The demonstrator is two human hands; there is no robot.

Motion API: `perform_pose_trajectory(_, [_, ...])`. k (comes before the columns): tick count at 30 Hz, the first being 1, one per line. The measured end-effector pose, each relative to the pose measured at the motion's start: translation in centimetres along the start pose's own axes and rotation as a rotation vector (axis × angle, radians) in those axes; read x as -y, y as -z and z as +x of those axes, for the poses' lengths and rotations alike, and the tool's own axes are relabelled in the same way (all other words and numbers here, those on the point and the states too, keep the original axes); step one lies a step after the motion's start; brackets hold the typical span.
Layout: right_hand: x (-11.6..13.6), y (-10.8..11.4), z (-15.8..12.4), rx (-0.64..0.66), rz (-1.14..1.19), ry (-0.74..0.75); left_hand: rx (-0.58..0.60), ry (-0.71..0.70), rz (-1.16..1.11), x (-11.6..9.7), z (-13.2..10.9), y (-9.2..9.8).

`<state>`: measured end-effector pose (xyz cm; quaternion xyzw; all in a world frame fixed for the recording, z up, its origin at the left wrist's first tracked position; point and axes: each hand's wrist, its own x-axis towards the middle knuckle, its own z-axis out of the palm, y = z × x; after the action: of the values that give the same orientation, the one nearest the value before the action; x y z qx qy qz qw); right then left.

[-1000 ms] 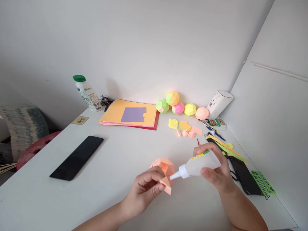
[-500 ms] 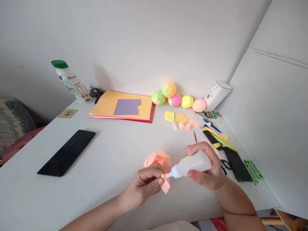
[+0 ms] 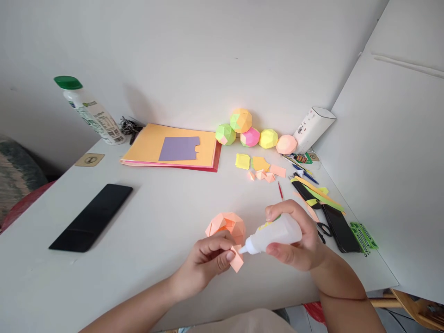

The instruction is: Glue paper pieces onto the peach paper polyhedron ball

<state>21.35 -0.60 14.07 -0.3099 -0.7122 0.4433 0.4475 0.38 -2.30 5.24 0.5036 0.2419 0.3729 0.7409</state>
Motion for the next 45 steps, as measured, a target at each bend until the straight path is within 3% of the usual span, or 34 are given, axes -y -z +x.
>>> perform_pose_trajectory(16, [0.3,0.2,0.5,0.006,0.054,-0.154,-0.016,-0.022,0.051,-0.3,0.0,0.0])
perform_pose_trajectory(29, [0.0,0.4,0.3,-0.023,-0.015,-0.082,-0.017,-0.036,0.046,-0.1,0.0,0.0])
perform_pose_trajectory(35, [0.1,0.4,0.2,-0.001,0.046,-0.161,-0.025,-0.038,0.084,-0.4,0.1,-0.1])
perform_pose_trajectory(40, [-1.1,1.3,0.4,-0.146,0.174,-0.210,-0.006,-0.204,0.425,-0.2,-0.3,-0.6])
perform_pose_trajectory(45, [-3.4,2.2,1.4,-0.305,0.336,-0.356,-0.232,-0.354,0.738,0.0,-1.1,-2.0])
